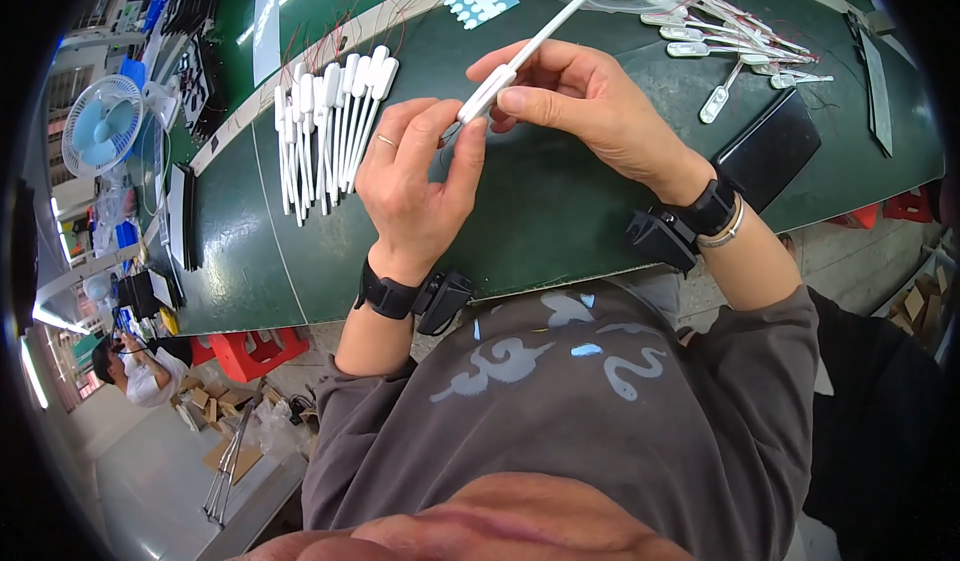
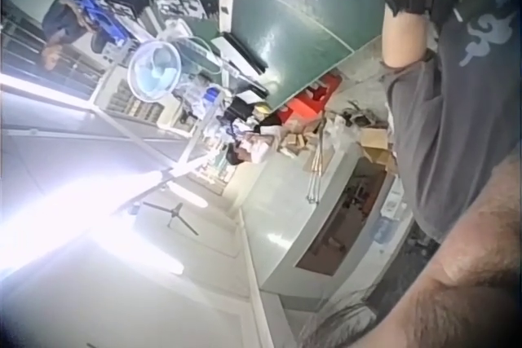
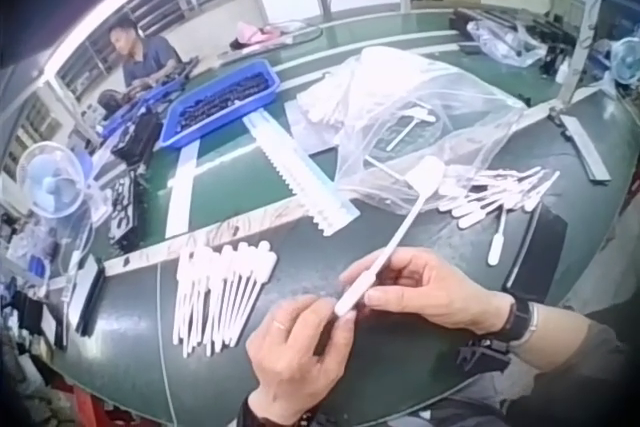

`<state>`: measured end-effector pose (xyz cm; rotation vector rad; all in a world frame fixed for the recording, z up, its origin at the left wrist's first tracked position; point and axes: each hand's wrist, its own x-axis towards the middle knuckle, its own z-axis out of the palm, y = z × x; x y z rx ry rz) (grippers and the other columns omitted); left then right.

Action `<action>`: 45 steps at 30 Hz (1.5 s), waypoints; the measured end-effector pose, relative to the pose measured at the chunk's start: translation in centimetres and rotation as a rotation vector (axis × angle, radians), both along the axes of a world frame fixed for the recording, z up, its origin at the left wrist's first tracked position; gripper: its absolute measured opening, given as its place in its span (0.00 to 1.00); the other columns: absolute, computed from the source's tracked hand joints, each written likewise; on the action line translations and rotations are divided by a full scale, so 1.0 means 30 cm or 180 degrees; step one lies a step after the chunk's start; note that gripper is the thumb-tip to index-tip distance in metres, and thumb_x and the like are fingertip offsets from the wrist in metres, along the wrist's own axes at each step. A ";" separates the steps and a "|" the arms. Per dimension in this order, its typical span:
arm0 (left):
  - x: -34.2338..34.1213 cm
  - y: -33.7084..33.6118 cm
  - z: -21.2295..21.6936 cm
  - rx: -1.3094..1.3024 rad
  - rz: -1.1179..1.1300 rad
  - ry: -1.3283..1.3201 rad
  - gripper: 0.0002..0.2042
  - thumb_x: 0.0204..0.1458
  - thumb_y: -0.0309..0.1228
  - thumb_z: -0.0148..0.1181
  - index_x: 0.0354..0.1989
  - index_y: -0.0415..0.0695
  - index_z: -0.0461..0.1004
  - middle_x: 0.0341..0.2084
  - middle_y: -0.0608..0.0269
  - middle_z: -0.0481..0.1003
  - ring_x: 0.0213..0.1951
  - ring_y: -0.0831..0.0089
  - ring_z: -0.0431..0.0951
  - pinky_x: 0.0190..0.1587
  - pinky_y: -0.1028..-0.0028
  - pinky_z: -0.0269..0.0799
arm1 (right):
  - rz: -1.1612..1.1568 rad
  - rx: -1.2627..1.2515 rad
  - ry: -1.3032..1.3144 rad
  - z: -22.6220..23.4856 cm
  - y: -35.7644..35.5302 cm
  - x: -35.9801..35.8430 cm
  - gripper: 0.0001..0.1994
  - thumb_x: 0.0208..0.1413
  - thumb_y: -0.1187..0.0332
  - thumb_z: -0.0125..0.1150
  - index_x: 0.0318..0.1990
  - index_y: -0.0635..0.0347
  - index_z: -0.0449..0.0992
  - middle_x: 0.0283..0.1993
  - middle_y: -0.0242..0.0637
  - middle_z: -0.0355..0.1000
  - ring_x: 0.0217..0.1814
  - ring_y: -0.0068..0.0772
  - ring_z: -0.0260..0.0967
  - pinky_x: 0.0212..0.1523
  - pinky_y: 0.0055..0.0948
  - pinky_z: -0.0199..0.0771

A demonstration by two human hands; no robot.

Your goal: The person assembles electronic components by hand, picking up a white plastic housing and a thin white rod, then inserting the rod into the housing. They thread a red wire through the assembly and place the completed unit onto the green workbench.

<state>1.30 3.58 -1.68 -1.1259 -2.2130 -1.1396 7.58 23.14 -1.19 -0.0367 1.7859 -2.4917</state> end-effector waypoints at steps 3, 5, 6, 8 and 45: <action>0.000 -0.002 0.013 -0.0123 0.0022 0.0199 0.09 0.48 0.29 0.70 0.37 0.45 0.78 0.32 0.64 0.76 0.30 0.65 0.77 0.27 0.70 0.73 | -0.0040 0.0047 0.0014 -0.003 0.002 0.001 0.17 0.64 0.67 0.59 0.57 0.65 0.73 0.49 0.37 0.76 0.49 0.26 0.74 0.54 0.28 0.75; 0.001 0.000 0.008 -0.0116 0.0021 0.0194 0.09 0.48 0.29 0.70 0.37 0.45 0.78 0.32 0.64 0.76 0.31 0.65 0.78 0.28 0.69 0.73 | -0.0046 0.0063 0.0041 -0.005 0.003 0.003 0.17 0.65 0.67 0.59 0.57 0.66 0.73 0.49 0.37 0.76 0.50 0.26 0.74 0.54 0.28 0.75; 0.000 0.001 0.005 -0.0112 0.0016 0.0192 0.09 0.48 0.29 0.70 0.37 0.44 0.78 0.33 0.64 0.76 0.31 0.64 0.78 0.29 0.69 0.73 | -0.0046 0.0066 0.0038 -0.005 0.004 0.003 0.17 0.65 0.67 0.59 0.57 0.66 0.73 0.49 0.37 0.76 0.50 0.26 0.74 0.54 0.28 0.75; -0.002 0.002 0.000 -0.0116 0.0032 0.0180 0.09 0.48 0.29 0.70 0.37 0.44 0.78 0.33 0.64 0.76 0.32 0.64 0.78 0.30 0.69 0.73 | -0.0084 0.0253 0.0021 -0.004 0.001 0.005 0.16 0.65 0.67 0.58 0.57 0.66 0.73 0.49 0.37 0.76 0.50 0.26 0.74 0.54 0.28 0.75; -0.005 -0.002 0.031 0.0919 -0.1055 -0.4475 0.15 0.56 0.29 0.64 0.49 0.36 0.72 0.35 0.64 0.78 0.36 0.81 0.78 0.35 0.80 0.77 | 0.0411 -0.0831 -0.0780 -0.039 -0.009 -0.015 0.20 0.64 0.64 0.61 0.59 0.65 0.68 0.47 0.36 0.75 0.41 0.21 0.77 0.42 0.21 0.84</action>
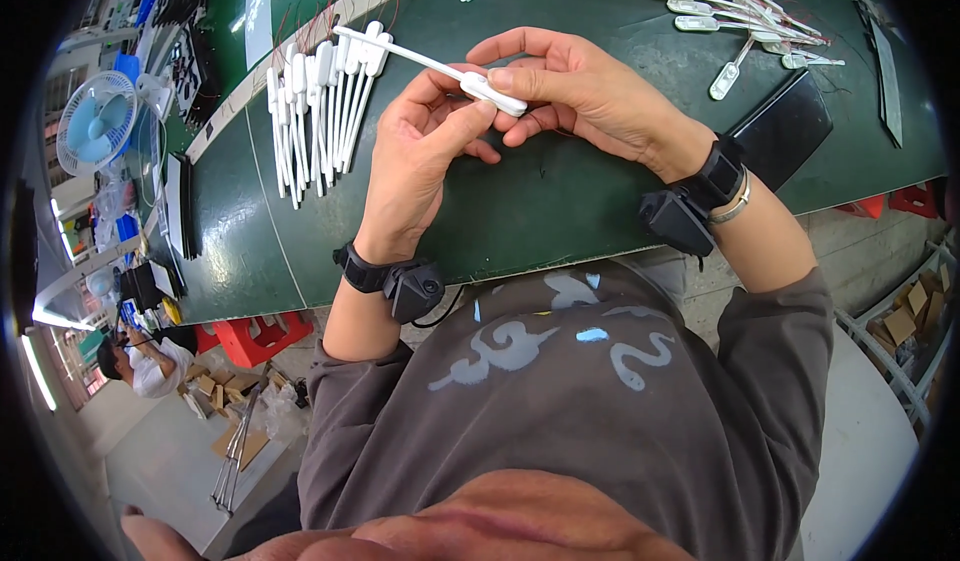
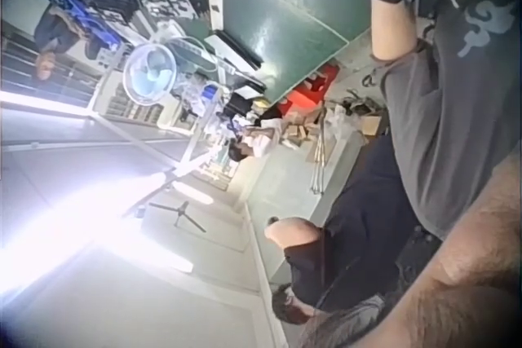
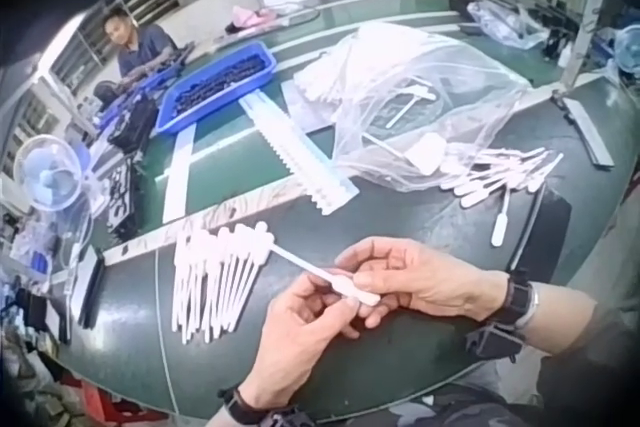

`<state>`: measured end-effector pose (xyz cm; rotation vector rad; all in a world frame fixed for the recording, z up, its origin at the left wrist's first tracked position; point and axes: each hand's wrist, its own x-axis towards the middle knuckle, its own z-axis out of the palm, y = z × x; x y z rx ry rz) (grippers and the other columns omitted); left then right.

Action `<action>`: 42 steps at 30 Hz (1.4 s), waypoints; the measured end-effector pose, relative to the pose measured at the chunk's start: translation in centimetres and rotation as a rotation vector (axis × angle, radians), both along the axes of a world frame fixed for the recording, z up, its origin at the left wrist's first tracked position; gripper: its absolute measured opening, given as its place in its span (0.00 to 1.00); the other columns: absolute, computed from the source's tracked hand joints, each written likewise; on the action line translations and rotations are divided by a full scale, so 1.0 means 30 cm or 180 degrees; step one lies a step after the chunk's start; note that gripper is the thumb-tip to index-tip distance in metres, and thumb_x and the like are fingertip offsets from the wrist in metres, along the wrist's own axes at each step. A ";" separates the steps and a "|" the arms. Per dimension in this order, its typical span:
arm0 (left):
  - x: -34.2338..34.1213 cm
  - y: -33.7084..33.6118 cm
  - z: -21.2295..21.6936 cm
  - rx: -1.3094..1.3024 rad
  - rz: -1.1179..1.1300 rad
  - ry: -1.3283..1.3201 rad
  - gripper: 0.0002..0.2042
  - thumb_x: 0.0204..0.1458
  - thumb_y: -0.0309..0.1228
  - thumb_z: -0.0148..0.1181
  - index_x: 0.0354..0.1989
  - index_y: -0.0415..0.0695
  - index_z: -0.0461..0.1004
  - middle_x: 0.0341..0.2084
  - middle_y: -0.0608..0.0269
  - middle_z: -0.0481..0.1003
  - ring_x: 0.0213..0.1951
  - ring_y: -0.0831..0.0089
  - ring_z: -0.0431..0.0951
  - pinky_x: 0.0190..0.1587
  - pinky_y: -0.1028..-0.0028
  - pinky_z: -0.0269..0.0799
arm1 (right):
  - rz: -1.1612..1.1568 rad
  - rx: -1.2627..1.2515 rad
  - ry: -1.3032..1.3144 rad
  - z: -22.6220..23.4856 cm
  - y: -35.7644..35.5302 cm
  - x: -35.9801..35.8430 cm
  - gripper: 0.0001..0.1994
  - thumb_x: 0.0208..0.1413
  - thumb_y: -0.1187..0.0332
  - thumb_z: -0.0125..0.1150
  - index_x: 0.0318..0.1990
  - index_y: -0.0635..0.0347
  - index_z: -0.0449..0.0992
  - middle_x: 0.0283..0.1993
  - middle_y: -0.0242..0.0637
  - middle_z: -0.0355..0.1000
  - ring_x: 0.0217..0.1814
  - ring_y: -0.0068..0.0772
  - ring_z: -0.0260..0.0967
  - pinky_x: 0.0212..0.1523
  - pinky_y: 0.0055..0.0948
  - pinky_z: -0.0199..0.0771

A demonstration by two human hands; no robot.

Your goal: The person assembles electronic components by hand, picking up a white plastic housing and a thin white rod, then inserting the rod into the housing. They thread a red wire through the assembly and place the completed unit onto the green workbench.

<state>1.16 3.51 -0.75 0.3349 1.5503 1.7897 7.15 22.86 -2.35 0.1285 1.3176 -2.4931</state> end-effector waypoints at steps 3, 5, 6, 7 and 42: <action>0.001 0.000 -0.003 0.0008 0.0034 -0.0004 0.15 0.57 0.28 0.63 0.50 0.36 0.72 0.35 0.64 0.79 0.36 0.81 0.78 0.34 0.80 0.77 | -0.0039 0.0049 -0.0012 -0.008 -0.009 -0.002 0.20 0.64 0.64 0.61 0.58 0.64 0.68 0.47 0.36 0.75 0.41 0.22 0.77 0.41 0.21 0.84; 0.001 0.001 -0.007 -0.0024 0.0084 0.0001 0.15 0.56 0.28 0.63 0.50 0.36 0.72 0.35 0.63 0.79 0.36 0.80 0.79 0.34 0.80 0.77 | -0.0061 0.0069 -0.0016 -0.011 -0.010 -0.001 0.19 0.64 0.64 0.62 0.57 0.64 0.69 0.47 0.36 0.76 0.40 0.22 0.78 0.41 0.20 0.84; 0.001 0.002 -0.007 -0.0040 0.0109 0.0003 0.15 0.56 0.28 0.63 0.50 0.36 0.72 0.36 0.63 0.79 0.36 0.80 0.79 0.34 0.80 0.77 | -0.0081 0.0086 -0.0013 -0.011 -0.010 0.000 0.19 0.64 0.64 0.62 0.57 0.64 0.69 0.46 0.36 0.76 0.40 0.22 0.78 0.41 0.20 0.84; 0.001 0.002 -0.004 -0.0048 0.0100 0.0009 0.15 0.56 0.28 0.63 0.50 0.36 0.72 0.36 0.63 0.79 0.36 0.80 0.79 0.34 0.80 0.77 | -0.0099 0.0101 -0.0008 -0.009 -0.010 0.001 0.19 0.63 0.65 0.62 0.57 0.64 0.69 0.46 0.37 0.76 0.40 0.22 0.78 0.41 0.20 0.84; 0.048 0.018 -0.035 -0.0057 0.0285 0.0598 0.09 0.59 0.21 0.53 0.47 0.35 0.68 0.39 0.58 0.75 0.37 0.75 0.80 0.36 0.78 0.79 | 0.0020 -0.0009 -0.0389 -0.003 -0.012 0.006 0.18 0.63 0.65 0.63 0.55 0.64 0.69 0.42 0.36 0.77 0.36 0.20 0.79 0.37 0.16 0.83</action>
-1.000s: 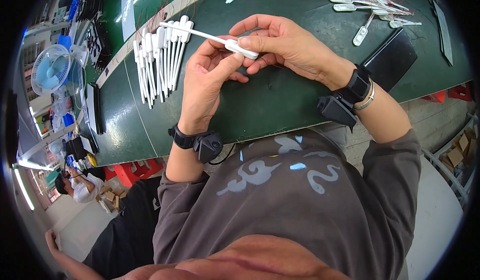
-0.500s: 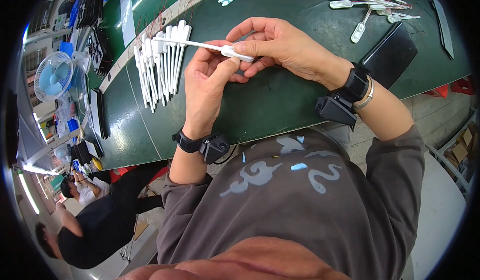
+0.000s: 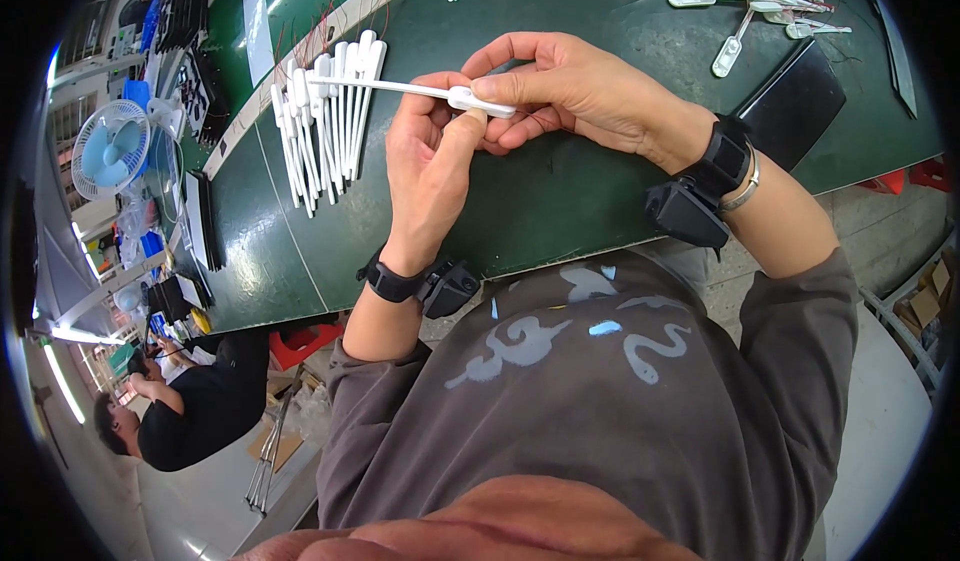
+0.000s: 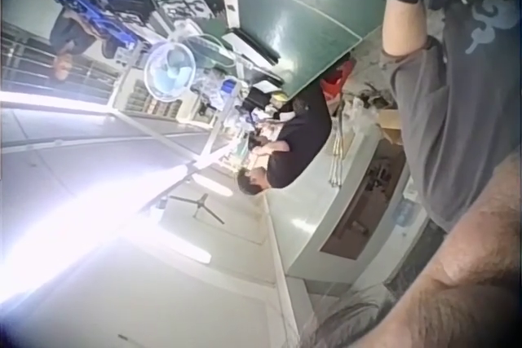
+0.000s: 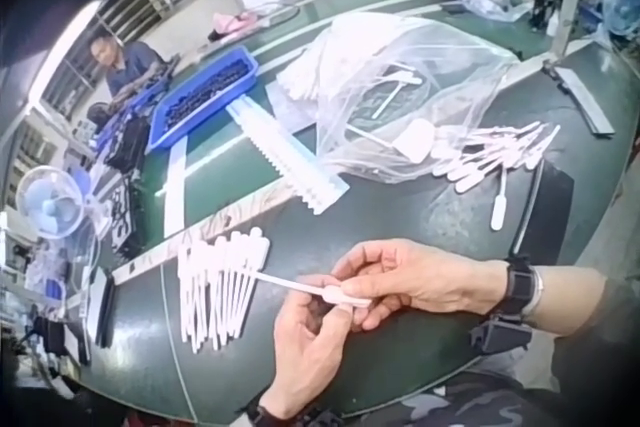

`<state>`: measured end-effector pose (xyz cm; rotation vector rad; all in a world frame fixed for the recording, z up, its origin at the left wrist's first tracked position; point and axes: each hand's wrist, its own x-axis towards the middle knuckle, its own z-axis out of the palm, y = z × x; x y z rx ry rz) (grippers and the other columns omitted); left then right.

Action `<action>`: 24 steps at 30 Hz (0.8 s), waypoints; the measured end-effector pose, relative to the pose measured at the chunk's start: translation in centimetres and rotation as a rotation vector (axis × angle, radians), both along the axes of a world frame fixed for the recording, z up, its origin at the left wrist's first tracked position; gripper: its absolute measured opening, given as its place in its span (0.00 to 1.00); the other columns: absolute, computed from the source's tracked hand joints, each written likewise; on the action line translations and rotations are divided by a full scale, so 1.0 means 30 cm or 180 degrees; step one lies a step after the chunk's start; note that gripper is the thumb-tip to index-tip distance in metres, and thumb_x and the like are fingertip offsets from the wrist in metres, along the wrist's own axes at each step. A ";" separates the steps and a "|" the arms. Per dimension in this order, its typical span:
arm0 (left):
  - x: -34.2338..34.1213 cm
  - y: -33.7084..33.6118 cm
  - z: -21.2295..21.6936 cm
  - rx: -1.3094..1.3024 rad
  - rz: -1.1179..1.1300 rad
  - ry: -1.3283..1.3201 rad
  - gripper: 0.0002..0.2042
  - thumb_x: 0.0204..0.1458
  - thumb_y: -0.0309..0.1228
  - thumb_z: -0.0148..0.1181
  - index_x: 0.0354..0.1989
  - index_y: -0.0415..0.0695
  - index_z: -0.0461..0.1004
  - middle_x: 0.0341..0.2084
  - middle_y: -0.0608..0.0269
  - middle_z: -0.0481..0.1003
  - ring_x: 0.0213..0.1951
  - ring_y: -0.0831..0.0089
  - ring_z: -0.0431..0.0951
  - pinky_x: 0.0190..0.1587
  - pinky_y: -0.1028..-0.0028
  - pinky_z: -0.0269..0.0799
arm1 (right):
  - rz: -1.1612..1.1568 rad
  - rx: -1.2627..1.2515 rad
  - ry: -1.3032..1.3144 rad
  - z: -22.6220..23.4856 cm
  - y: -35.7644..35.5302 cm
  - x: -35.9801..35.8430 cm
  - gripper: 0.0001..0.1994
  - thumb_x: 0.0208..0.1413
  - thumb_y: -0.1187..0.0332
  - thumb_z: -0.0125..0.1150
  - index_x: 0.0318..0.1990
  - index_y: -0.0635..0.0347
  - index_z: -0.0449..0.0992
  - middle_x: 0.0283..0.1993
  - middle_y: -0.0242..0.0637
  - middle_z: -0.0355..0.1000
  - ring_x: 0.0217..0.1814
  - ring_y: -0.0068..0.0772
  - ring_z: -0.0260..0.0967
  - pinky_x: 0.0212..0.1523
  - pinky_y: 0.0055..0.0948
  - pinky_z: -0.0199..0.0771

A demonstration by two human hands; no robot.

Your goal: The person assembles electronic components by hand, picking up a white plastic housing and a thin white rod, then inserting the rod into the housing. They thread a red wire through the assembly and place the completed unit onto the green workbench.

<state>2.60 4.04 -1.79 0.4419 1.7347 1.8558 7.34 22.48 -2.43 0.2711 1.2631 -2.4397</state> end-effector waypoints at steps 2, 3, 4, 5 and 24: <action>0.004 -0.001 -0.016 -0.0054 0.0036 0.0212 0.10 0.58 0.21 0.53 0.47 0.35 0.68 0.38 0.58 0.75 0.37 0.75 0.80 0.36 0.78 0.79 | 0.0037 -0.0086 0.0051 -0.003 0.003 0.000 0.19 0.62 0.64 0.64 0.54 0.66 0.70 0.42 0.39 0.78 0.38 0.24 0.80 0.42 0.19 0.83; 0.007 -0.004 -0.026 -0.0098 0.0069 0.0427 0.10 0.58 0.21 0.53 0.47 0.34 0.69 0.38 0.57 0.75 0.36 0.75 0.80 0.36 0.78 0.79 | 0.0041 -0.0094 0.0051 -0.001 0.000 0.001 0.19 0.62 0.64 0.64 0.54 0.66 0.70 0.42 0.39 0.78 0.38 0.24 0.80 0.42 0.19 0.83; 0.008 -0.007 -0.029 -0.0143 0.0102 0.0643 0.10 0.57 0.20 0.52 0.47 0.34 0.69 0.37 0.57 0.76 0.36 0.76 0.80 0.35 0.78 0.78 | 0.0036 -0.0075 0.0023 0.001 -0.005 0.002 0.18 0.62 0.64 0.63 0.54 0.65 0.69 0.42 0.38 0.77 0.37 0.22 0.80 0.40 0.17 0.83; 0.009 -0.006 -0.026 -0.0150 0.0103 0.0638 0.10 0.57 0.20 0.52 0.47 0.34 0.69 0.37 0.57 0.76 0.36 0.76 0.80 0.35 0.78 0.78 | 0.0028 -0.0053 -0.0010 0.002 -0.008 0.004 0.18 0.63 0.64 0.63 0.54 0.63 0.69 0.43 0.36 0.77 0.35 0.20 0.79 0.38 0.16 0.83; -0.027 -0.015 0.009 0.0217 -0.0263 -0.0451 0.09 0.58 0.23 0.51 0.46 0.37 0.69 0.30 0.61 0.80 0.33 0.78 0.80 0.29 0.81 0.71 | 0.0251 -0.0052 0.0058 0.007 -0.018 0.008 0.21 0.66 0.59 0.58 0.59 0.62 0.64 0.29 0.28 0.70 0.24 0.16 0.68 0.26 0.16 0.69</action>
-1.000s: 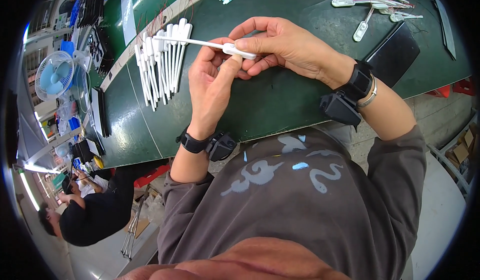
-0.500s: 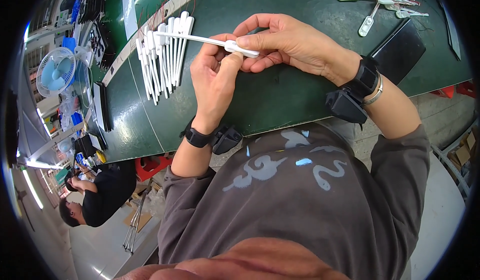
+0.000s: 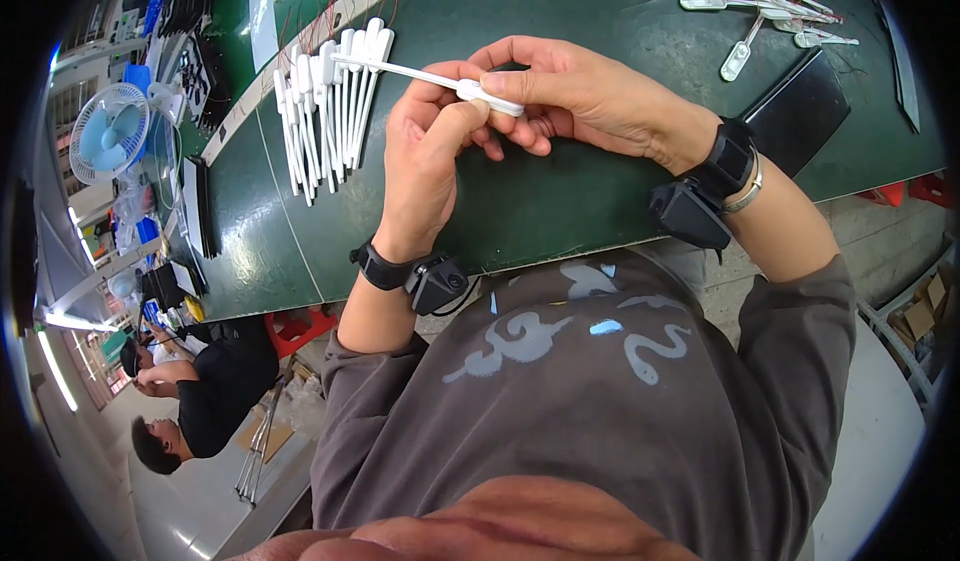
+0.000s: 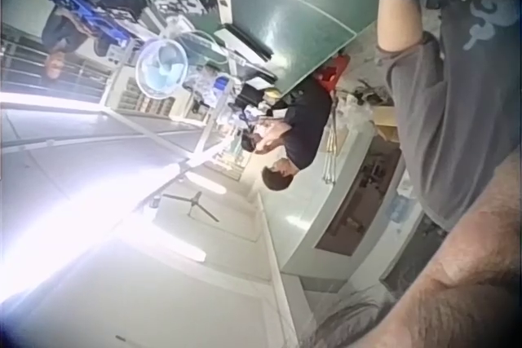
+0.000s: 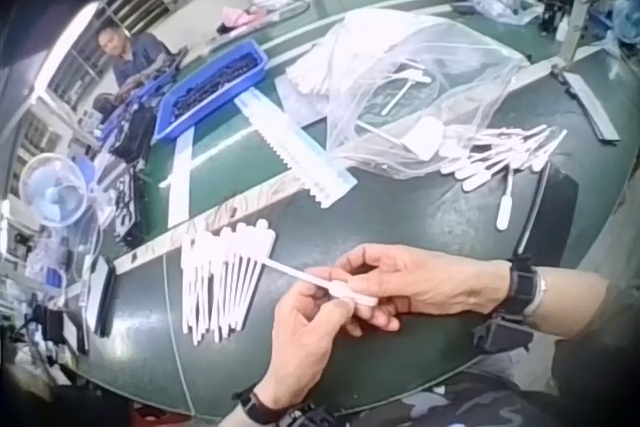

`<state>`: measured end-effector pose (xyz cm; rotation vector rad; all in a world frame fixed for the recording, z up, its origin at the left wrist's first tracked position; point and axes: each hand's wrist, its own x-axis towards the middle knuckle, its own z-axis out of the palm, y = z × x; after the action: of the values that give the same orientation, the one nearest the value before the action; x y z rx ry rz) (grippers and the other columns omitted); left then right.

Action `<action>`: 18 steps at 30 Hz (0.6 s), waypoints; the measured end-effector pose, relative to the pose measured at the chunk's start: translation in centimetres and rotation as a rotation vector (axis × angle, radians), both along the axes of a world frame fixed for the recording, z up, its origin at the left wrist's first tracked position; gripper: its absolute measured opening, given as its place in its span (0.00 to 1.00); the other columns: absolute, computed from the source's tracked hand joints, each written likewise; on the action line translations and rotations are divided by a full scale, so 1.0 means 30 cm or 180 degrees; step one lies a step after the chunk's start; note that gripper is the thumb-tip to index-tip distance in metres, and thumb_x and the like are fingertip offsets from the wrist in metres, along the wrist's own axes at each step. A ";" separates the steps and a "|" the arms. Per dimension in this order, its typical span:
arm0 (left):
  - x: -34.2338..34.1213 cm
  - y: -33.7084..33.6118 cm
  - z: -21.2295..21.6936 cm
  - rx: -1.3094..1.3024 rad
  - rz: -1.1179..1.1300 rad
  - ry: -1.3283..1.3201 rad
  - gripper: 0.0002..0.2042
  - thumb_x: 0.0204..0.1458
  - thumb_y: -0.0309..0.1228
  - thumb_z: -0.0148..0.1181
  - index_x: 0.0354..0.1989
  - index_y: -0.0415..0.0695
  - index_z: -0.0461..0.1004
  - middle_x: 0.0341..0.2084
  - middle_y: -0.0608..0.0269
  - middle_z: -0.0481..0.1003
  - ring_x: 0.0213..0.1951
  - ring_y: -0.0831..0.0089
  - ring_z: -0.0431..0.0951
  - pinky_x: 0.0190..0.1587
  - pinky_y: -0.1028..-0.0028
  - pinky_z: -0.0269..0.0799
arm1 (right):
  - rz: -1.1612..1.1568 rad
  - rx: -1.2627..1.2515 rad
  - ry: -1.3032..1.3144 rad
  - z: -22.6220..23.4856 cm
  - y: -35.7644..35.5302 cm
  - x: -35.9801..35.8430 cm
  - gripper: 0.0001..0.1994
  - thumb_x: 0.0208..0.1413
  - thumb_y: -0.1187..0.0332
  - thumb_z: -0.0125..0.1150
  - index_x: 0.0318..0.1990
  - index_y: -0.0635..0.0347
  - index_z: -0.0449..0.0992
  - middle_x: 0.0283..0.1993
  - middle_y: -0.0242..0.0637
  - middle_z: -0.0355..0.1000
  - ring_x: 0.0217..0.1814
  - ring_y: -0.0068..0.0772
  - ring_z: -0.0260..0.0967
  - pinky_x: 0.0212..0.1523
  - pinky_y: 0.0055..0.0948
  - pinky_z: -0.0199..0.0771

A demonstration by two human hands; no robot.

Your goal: The person assembles electronic components by hand, picking up a white plastic housing and a thin white rod, then inserting the rod into the housing. They thread a red wire through the assembly and place the completed unit onto the green workbench.

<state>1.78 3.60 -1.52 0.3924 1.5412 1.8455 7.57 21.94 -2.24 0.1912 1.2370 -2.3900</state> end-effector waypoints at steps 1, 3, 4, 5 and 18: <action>0.000 -0.002 -0.001 0.0008 0.0014 0.0001 0.09 0.58 0.23 0.51 0.46 0.37 0.69 0.30 0.61 0.80 0.33 0.78 0.80 0.29 0.81 0.71 | -0.0025 -0.0018 -0.0008 0.003 -0.008 -0.002 0.22 0.66 0.59 0.58 0.60 0.62 0.64 0.28 0.28 0.69 0.24 0.16 0.66 0.25 0.16 0.67; 0.004 -0.004 -0.005 0.0007 0.0045 0.0049 0.09 0.59 0.23 0.50 0.47 0.36 0.69 0.30 0.59 0.80 0.32 0.79 0.79 0.29 0.81 0.71 | -0.0036 -0.0032 -0.0015 0.008 -0.014 -0.002 0.22 0.66 0.59 0.58 0.60 0.62 0.64 0.28 0.27 0.69 0.23 0.16 0.65 0.25 0.16 0.66; 0.005 -0.004 -0.006 0.0004 0.0060 0.0073 0.10 0.59 0.23 0.50 0.47 0.36 0.69 0.31 0.59 0.80 0.32 0.79 0.79 0.29 0.80 0.71 | -0.0031 -0.0052 -0.0031 0.011 -0.014 -0.001 0.22 0.66 0.59 0.58 0.61 0.62 0.64 0.28 0.27 0.69 0.23 0.15 0.65 0.25 0.15 0.65; 0.007 -0.003 -0.005 0.0007 0.0074 0.0073 0.10 0.59 0.23 0.50 0.47 0.36 0.69 0.31 0.59 0.80 0.32 0.79 0.79 0.29 0.80 0.71 | -0.0026 -0.0073 -0.0047 0.013 -0.013 0.001 0.22 0.66 0.59 0.58 0.61 0.61 0.64 0.28 0.28 0.68 0.24 0.15 0.64 0.25 0.15 0.64; 0.010 0.004 0.012 0.0169 0.0433 0.0046 0.10 0.65 0.30 0.51 0.46 0.36 0.70 0.28 0.65 0.73 0.25 0.81 0.73 0.26 0.80 0.70 | -0.0208 -0.0172 0.0254 0.025 -0.006 0.001 0.23 0.68 0.61 0.55 0.64 0.60 0.60 0.31 0.27 0.66 0.30 0.14 0.62 0.27 0.15 0.61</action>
<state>2.07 3.72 -1.16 0.3329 1.5649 1.9955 7.61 21.74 -1.49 0.1225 1.2172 -2.5062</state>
